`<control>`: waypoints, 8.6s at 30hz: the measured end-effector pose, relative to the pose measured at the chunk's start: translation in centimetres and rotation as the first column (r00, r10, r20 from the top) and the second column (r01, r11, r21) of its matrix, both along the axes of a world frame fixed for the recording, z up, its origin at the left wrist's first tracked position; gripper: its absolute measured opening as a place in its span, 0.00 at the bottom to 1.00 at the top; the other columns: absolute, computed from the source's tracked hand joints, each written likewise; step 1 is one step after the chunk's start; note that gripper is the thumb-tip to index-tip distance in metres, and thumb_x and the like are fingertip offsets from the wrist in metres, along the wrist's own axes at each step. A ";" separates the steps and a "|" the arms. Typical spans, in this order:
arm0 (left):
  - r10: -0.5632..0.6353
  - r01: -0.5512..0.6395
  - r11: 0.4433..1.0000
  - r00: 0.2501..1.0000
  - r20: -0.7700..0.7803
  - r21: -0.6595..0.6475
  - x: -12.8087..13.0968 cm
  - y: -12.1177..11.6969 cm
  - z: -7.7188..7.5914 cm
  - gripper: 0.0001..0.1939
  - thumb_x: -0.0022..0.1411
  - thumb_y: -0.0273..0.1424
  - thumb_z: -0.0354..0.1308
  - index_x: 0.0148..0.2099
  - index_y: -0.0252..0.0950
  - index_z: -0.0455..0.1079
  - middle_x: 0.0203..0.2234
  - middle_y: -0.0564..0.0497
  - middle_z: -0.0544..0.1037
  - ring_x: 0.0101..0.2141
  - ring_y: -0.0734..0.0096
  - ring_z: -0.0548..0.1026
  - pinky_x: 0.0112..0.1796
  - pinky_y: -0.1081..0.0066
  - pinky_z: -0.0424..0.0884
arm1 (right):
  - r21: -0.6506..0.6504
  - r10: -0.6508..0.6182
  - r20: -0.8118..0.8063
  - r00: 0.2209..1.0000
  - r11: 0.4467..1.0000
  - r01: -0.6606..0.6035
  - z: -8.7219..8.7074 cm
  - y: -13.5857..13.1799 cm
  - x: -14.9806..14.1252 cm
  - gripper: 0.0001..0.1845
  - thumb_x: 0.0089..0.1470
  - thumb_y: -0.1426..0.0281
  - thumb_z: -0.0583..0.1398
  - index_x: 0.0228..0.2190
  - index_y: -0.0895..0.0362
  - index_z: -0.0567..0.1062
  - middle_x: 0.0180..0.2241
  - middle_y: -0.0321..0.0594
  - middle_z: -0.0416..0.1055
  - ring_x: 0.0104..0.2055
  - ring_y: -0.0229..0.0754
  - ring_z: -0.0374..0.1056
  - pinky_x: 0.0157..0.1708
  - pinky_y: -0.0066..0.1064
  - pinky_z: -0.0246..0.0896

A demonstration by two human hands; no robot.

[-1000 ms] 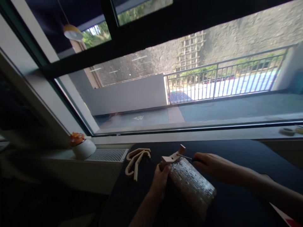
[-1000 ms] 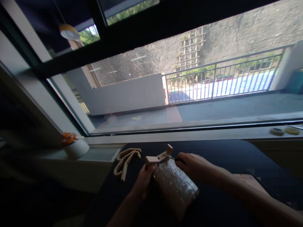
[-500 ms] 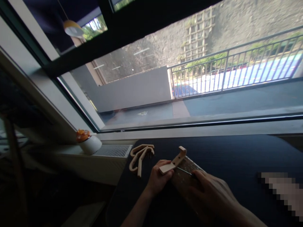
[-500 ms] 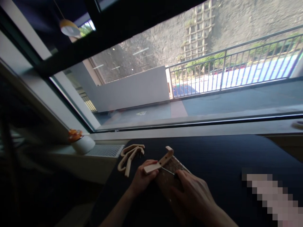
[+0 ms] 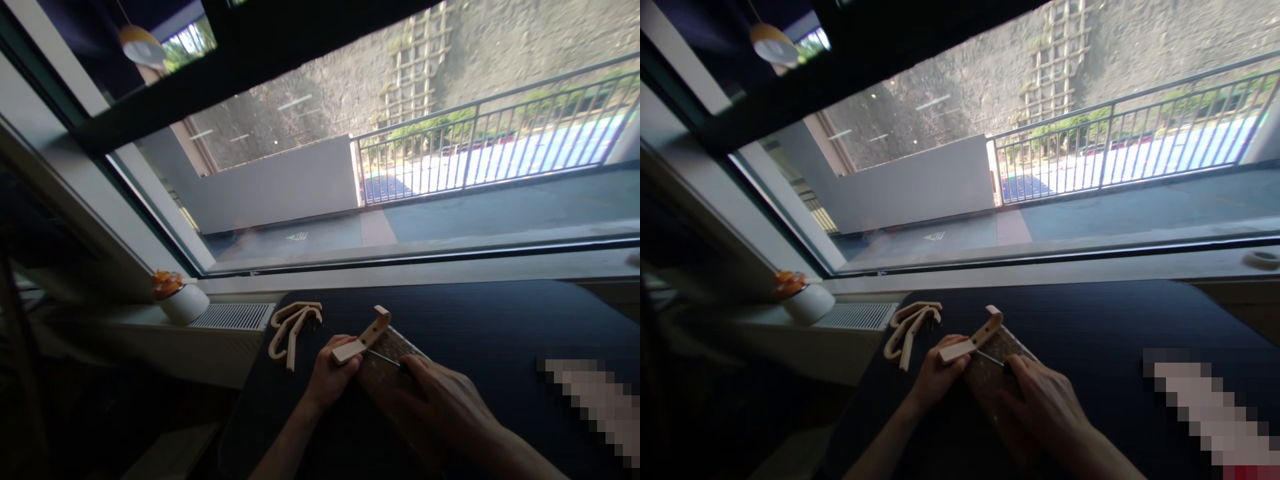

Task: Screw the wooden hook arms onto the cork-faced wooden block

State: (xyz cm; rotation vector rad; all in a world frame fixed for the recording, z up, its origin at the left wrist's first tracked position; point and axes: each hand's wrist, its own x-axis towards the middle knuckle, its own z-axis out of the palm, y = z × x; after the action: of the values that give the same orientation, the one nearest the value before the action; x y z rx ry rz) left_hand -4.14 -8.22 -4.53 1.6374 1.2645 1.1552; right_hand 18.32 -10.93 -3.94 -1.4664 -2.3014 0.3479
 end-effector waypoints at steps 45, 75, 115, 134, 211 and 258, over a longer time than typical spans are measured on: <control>0.188 -0.188 0.982 0.982 0.034 0.015 1.7 0.9 -2.4 0.09 0.52 0.30 0.60 0.38 0.35 0.74 0.37 0.46 0.74 0.41 0.61 0.72 0.45 0.65 0.67 | -0.065 0.495 0.663 0.561 0.785 -0.616 12.9 7.6 -8.5 0.06 0.49 0.80 0.61 0.26 0.59 0.77 0.34 0.45 0.73 0.33 0.43 0.69 0.29 0.31 0.57; 0.242 -0.231 0.962 0.969 -0.056 0.148 1.8 0.9 -3.2 0.11 0.53 0.28 0.59 0.41 0.35 0.74 0.37 0.46 0.74 0.41 0.62 0.73 0.45 0.63 0.68 | -0.180 0.347 0.660 0.666 0.934 -0.308 13.2 8.5 -8.5 0.13 0.57 0.72 0.54 0.34 0.65 0.77 0.33 0.56 0.76 0.37 0.54 0.73 0.29 0.36 0.63; 0.240 -0.232 0.964 0.969 -0.050 0.130 1.9 0.8 -3.1 0.11 0.53 0.28 0.59 0.40 0.36 0.74 0.36 0.47 0.74 0.40 0.64 0.73 0.45 0.64 0.69 | -0.112 0.294 0.508 0.810 0.955 -0.277 14.8 9.1 -7.4 0.17 0.53 0.60 0.56 0.36 0.58 0.77 0.31 0.47 0.77 0.34 0.48 0.72 0.29 0.31 0.57; 0.243 -0.234 0.961 0.969 -0.044 0.147 1.9 0.7 -3.0 0.11 0.53 0.27 0.59 0.41 0.34 0.73 0.36 0.46 0.74 0.40 0.64 0.73 0.45 0.63 0.69 | -0.177 0.424 0.413 0.806 0.906 -0.386 15.4 8.5 -6.2 0.15 0.50 0.68 0.58 0.41 0.55 0.74 0.35 0.43 0.76 0.36 0.45 0.71 0.30 0.30 0.57; 0.224 -0.218 0.958 0.974 -0.015 0.185 1.8 0.7 -3.6 0.11 0.54 0.27 0.60 0.42 0.35 0.73 0.37 0.46 0.74 0.41 0.63 0.72 0.45 0.63 0.69 | -0.264 0.101 -0.085 0.991 0.957 -0.120 6.5 8.6 -6.2 0.09 0.43 0.69 0.56 0.19 0.59 0.74 0.18 0.37 0.70 0.24 0.38 0.64 0.22 0.27 0.51; 0.251 -0.236 0.948 0.967 -0.043 0.212 2.0 0.4 -2.8 0.10 0.53 0.27 0.59 0.40 0.35 0.73 0.35 0.47 0.75 0.40 0.64 0.73 0.44 0.65 0.69 | -0.217 0.288 -0.006 0.958 0.934 -0.282 10.8 9.6 -5.9 0.09 0.43 0.67 0.60 0.29 0.55 0.75 0.26 0.36 0.74 0.27 0.38 0.67 0.26 0.26 0.55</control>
State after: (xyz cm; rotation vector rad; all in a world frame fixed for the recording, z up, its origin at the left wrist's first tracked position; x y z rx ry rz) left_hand -2.19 -7.78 -7.34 1.7175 1.4648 1.4309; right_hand 12.41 -1.31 6.87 -1.2311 -2.5691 0.6846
